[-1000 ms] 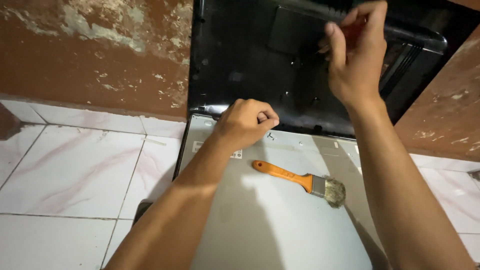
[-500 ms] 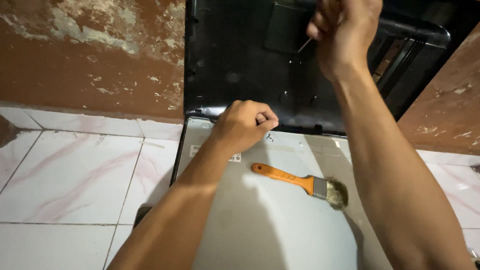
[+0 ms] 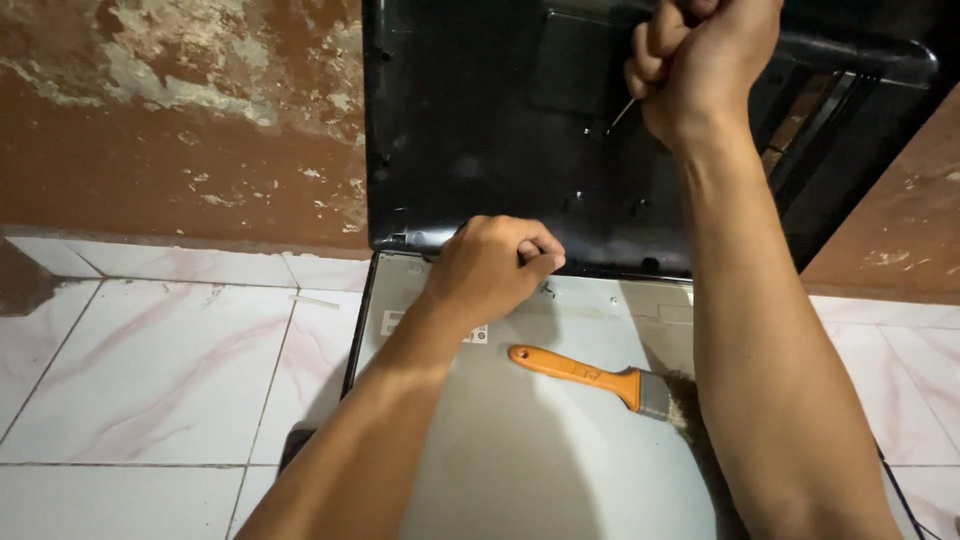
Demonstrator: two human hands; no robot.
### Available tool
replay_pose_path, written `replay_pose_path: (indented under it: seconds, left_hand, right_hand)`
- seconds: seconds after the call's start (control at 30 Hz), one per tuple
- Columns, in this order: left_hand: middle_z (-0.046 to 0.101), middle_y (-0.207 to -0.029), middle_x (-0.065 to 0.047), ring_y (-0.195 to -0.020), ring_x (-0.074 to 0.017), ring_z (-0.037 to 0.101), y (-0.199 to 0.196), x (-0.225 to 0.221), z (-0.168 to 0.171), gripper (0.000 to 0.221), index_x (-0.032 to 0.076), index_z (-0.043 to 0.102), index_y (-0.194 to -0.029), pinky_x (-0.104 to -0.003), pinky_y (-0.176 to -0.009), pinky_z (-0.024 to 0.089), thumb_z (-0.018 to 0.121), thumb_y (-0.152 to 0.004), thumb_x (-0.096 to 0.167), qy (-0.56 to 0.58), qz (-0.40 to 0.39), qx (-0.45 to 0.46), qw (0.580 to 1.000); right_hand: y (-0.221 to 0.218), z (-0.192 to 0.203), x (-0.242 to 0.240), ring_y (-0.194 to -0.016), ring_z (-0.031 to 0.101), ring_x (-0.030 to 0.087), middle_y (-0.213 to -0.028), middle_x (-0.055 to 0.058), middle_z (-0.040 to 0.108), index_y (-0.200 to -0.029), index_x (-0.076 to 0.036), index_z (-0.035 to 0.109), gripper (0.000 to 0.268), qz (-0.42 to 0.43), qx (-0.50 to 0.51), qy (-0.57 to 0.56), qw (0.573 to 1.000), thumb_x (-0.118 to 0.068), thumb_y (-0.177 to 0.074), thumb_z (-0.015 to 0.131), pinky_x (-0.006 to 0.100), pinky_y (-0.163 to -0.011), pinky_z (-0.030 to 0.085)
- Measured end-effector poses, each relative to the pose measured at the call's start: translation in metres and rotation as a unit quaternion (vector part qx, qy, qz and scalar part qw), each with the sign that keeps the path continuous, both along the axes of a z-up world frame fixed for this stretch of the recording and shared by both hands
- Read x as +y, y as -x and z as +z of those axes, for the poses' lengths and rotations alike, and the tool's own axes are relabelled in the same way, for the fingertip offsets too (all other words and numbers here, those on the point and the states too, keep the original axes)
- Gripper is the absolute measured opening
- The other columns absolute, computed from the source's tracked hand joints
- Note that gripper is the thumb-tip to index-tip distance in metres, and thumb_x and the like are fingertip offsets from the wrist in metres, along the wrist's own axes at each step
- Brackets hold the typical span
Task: The person brushes dust from the inside of a black plastic TV back cover and the TV chassis using a paintbrush, then uses a screwdriver to work on screws along the edge of the cover, and finally pries along the cover seam with a small flat tool while holding the cover steady.
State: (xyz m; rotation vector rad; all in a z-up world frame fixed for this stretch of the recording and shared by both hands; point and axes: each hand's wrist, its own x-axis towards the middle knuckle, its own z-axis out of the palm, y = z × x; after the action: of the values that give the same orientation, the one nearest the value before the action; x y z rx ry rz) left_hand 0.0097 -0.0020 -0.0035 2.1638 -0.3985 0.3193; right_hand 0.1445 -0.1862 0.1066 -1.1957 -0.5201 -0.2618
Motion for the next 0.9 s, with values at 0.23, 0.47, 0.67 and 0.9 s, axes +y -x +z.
replay_pose_path:
  seconds: [0.23,0.47,0.67,0.9]
  left_hand:
    - [0.081,-0.078,0.001,-0.053,-0.0135,0.07,-0.002,-0.001,-0.004,0.009,0.019,0.081,-0.088,-0.028,-0.05,0.054,0.076,-0.081,0.018,0.005,-0.008,-0.047,0.999]
    - [0.081,-0.077,-0.001,-0.053,-0.0132,0.07,0.0,-0.004,-0.001,0.01,0.016,0.081,-0.091,-0.027,-0.05,0.053,0.076,-0.083,0.016,0.013,-0.012,-0.021,1.0]
    - [0.08,-0.076,-0.002,-0.056,-0.0138,0.072,0.001,-0.007,-0.001,0.009,0.017,0.082,-0.09,-0.027,-0.051,0.056,0.077,-0.083,0.018,-0.003,0.0,-0.045,0.999]
    - [0.079,-0.074,0.001,-0.052,-0.0129,0.067,0.004,-0.004,-0.003,0.009,0.017,0.082,-0.088,-0.027,-0.05,0.052,0.076,-0.081,0.014,0.021,-0.004,-0.054,0.998]
  right_hand:
    - [0.015,-0.002,0.01,-0.04,0.027,0.013,-0.05,0.001,0.03,-0.066,-0.019,0.041,0.042,-0.039,-0.009,0.004,0.999,-0.055,-0.089,0.038,0.031,-0.04,0.023]
    - [0.007,-0.008,0.012,-0.037,0.027,0.015,-0.048,0.003,0.03,-0.065,-0.015,0.039,0.037,-0.051,-0.045,-0.039,0.997,-0.037,-0.095,0.036,0.031,-0.036,0.021]
    - [0.006,-0.009,0.016,-0.037,0.04,0.014,-0.047,0.0,0.033,-0.056,-0.016,0.039,0.048,-0.138,-0.097,0.044,0.985,-0.026,-0.101,0.03,0.029,-0.033,0.026]
    - [0.019,-0.005,0.015,-0.036,0.02,0.011,-0.048,-0.001,0.025,-0.062,-0.017,0.037,0.041,-0.062,-0.074,-0.044,0.994,-0.041,-0.096,0.035,0.03,-0.036,0.016]
